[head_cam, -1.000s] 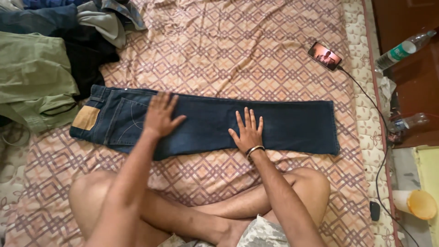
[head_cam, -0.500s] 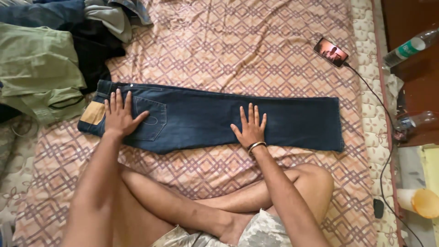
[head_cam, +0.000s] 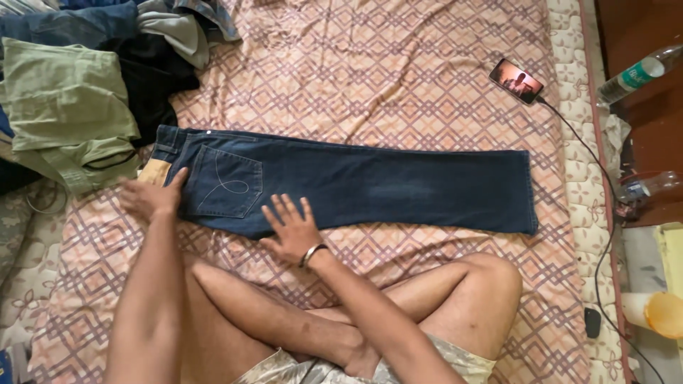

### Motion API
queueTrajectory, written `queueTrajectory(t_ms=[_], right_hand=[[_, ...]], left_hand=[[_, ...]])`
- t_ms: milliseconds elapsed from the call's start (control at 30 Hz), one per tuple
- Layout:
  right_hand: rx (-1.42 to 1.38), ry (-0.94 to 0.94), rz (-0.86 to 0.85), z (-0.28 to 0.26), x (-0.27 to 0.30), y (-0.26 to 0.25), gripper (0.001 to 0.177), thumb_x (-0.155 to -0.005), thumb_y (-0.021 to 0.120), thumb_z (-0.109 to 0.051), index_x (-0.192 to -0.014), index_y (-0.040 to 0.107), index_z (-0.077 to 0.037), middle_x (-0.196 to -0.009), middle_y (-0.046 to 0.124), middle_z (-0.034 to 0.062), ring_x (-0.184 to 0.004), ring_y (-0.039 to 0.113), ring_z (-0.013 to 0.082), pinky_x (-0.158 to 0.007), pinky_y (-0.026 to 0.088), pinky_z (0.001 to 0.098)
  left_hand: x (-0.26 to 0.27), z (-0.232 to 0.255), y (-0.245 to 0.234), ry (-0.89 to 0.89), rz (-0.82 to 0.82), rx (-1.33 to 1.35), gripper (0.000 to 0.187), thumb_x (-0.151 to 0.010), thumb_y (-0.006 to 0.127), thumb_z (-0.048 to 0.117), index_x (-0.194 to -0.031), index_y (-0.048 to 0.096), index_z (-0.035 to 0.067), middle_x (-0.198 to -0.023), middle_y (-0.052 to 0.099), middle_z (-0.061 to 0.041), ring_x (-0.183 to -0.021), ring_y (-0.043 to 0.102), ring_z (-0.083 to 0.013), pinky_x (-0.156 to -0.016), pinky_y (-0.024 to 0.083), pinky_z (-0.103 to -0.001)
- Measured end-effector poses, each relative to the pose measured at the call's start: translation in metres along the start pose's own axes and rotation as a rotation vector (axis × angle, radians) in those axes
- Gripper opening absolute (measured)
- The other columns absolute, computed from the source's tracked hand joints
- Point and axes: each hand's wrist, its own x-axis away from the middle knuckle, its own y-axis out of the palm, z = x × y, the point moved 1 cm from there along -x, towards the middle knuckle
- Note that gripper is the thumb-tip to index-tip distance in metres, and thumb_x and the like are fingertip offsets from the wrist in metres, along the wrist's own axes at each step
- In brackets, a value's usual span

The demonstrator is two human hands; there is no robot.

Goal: Folding a pair of blue jeans on a bed.

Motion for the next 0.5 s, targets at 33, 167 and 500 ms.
queueTrajectory(t_ms=[33,167,500], right_hand=[[0.003,0.002,0.001,-0.002,-0.001,-0.001,0.081,-0.097,0.044,-0.066,-0.161,0.035,-0.017,-0.170,0.023,0.0154,-0.157,0.020,0.0330,-0.122,0.008,0.0640],[-0.111,-0.070,0.004,0.010,-0.002,0.003,0.078,-0.098,0.044,-0.066,-0.160,0.039,-0.018,-0.170,0.028,0.0145,-0.157,0.025,0.0329,-0.125,0.015,0.0596],[0.161,0.266,0.084,0.178,0.041,-0.042,0.074,-0.100,0.045,-0.060,-0.161,0.035,-0.019,-0.171,0.023,0.0099,-0.158,0.020,0.0307,-0.125,0.011,0.0585]], left_hand=[[-0.008,-0.009,0.006,0.002,-0.002,0.002,0.142,-0.065,0.082,0.079,-0.162,0.021,-0.005,-0.165,0.031,-0.027,-0.154,0.027,-0.0433,-0.126,0.023,-0.055],[-0.071,-0.075,0.054,-0.080,0.108,0.063,0.139,-0.057,0.097,0.070,-0.151,0.031,-0.007,-0.152,0.040,-0.029,-0.138,0.037,-0.0463,-0.114,0.032,-0.052],[-0.108,-0.119,0.059,0.189,0.230,0.285,0.056,-0.074,0.102,0.040,-0.101,0.071,0.003,-0.106,0.073,-0.017,-0.093,0.070,-0.0342,-0.085,0.056,-0.046]])
